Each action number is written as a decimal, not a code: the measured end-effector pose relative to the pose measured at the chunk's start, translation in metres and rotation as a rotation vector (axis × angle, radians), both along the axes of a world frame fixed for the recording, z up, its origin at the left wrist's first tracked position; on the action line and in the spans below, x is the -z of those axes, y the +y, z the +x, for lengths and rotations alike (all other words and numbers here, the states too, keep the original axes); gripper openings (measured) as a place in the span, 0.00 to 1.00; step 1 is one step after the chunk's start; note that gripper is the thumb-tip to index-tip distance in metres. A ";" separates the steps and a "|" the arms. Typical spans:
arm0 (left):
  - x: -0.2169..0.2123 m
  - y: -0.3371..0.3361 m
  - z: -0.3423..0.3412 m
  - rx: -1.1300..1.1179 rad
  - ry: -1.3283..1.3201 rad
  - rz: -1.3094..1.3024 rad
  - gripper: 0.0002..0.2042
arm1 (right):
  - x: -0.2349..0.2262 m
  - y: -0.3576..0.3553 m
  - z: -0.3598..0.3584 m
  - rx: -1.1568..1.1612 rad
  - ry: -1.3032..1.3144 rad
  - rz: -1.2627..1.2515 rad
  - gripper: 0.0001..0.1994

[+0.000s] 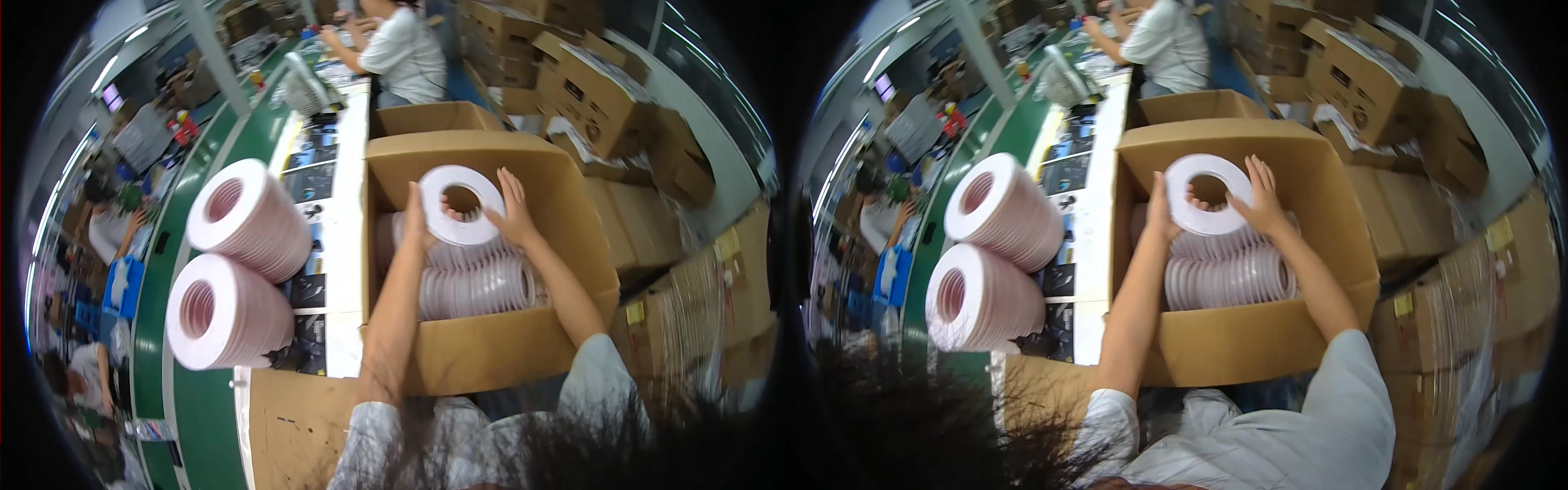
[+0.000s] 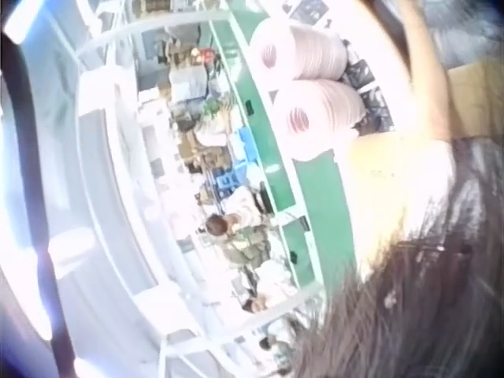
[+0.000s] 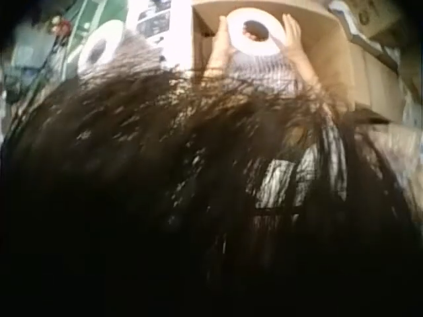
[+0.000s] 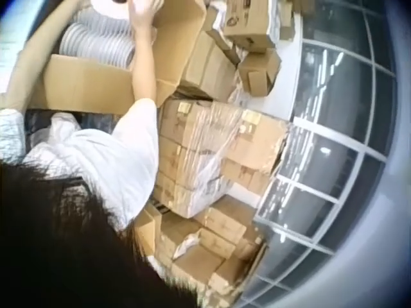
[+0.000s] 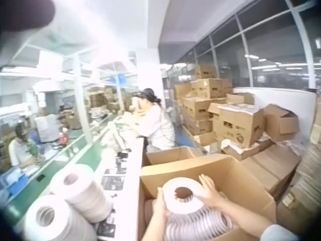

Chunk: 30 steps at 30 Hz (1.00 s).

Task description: Packing circular reels or components into a cardboard box on an assembly line.

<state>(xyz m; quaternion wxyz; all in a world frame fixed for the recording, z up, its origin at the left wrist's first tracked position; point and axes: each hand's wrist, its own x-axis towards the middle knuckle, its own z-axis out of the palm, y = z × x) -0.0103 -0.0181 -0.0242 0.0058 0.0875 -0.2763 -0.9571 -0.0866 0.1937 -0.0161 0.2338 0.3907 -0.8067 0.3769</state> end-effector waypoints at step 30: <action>-0.015 0.008 0.033 -0.381 -0.126 -0.409 0.30 | -0.205 -0.305 0.297 -1.189 0.825 0.245 0.27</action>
